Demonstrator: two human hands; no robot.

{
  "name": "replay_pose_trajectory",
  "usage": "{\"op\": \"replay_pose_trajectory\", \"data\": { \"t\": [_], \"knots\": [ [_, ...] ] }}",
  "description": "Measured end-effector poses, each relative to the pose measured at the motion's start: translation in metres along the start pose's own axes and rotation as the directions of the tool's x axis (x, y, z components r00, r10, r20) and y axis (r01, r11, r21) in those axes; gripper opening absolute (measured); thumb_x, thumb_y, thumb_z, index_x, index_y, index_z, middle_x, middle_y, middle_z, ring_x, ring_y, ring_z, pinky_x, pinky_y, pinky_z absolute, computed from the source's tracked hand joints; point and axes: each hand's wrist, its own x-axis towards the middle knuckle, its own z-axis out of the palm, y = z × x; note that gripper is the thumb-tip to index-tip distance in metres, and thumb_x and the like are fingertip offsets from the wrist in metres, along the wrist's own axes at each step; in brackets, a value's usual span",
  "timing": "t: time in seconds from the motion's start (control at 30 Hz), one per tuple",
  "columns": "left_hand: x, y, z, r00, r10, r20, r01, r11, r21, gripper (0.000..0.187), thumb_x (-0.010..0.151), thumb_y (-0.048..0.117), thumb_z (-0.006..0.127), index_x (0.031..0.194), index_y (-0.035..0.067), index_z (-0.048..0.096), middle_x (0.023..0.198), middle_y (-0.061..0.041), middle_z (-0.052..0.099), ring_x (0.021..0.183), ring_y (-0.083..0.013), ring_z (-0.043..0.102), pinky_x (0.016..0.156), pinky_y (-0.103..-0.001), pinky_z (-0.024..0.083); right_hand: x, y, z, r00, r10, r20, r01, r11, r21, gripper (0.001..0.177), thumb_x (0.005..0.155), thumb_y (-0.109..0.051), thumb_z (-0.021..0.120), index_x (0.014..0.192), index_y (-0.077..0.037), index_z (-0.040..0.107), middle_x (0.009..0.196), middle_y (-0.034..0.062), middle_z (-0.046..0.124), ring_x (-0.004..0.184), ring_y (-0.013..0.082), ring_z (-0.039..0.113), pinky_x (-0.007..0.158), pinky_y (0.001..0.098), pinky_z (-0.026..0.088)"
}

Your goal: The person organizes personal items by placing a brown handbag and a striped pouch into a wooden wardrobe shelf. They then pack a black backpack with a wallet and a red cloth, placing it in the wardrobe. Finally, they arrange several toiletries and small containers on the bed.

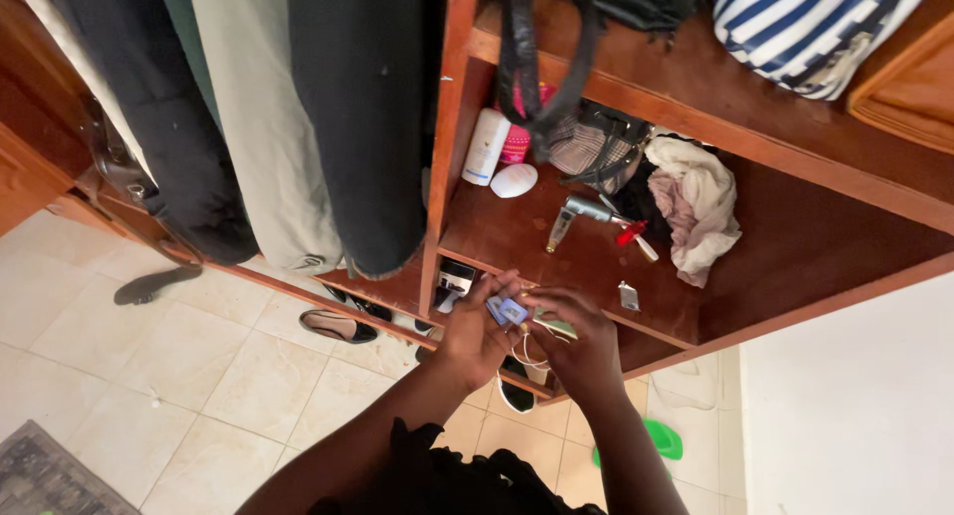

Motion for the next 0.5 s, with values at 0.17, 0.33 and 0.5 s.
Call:
{"op": "replay_pose_trajectory", "data": {
  "t": [0.17, 0.33, 0.5],
  "knots": [
    [0.017, -0.025, 0.002, 0.989, -0.086, 0.122, 0.072, 0.990, 0.118, 0.034, 0.105, 0.037, 0.054, 0.121, 0.010, 0.066, 0.096, -0.003, 0.069, 0.083, -0.0166, 0.067, 0.076, -0.033, 0.055, -0.003, 0.024, -0.017, 0.990, -0.121, -0.074, 0.118, 0.992, -0.044, 0.041, 0.071, -0.006, 0.088, 0.110, -0.013, 0.076, 0.113, 0.0072, 0.076, 0.101, 0.0223, 0.073, 0.083, 0.0343, 0.059],
    [0.045, -0.051, 0.010, 0.999, -0.036, 0.000, 0.036, 0.998, 0.048, 0.028, 0.106, 0.025, 0.056, 0.126, 0.007, 0.063, 0.100, -0.001, 0.068, 0.089, -0.0138, 0.068, 0.084, -0.034, 0.058, -0.003, 0.084, -0.056, 0.996, 0.010, -0.091, -0.018, 0.995, -0.094, 0.046, 0.076, -0.010, 0.086, 0.119, -0.011, 0.073, 0.109, 0.0090, 0.073, 0.101, 0.0239, 0.073, 0.085, 0.0356, 0.058],
    [0.058, -0.084, 0.021, 0.994, -0.009, -0.113, 0.022, 0.994, 0.110, 0.034, 0.100, 0.019, 0.053, 0.131, 0.010, 0.064, 0.102, -0.001, 0.069, 0.090, -0.0126, 0.067, 0.081, -0.031, 0.058, -0.015, 0.167, -0.069, 0.985, -0.164, -0.052, 0.143, 0.950, -0.278, 0.059, 0.071, -0.007, 0.079, 0.129, -0.006, 0.066, 0.126, 0.0176, 0.068, 0.121, 0.0339, 0.059, 0.098, 0.0500, 0.048]
  ]
}}
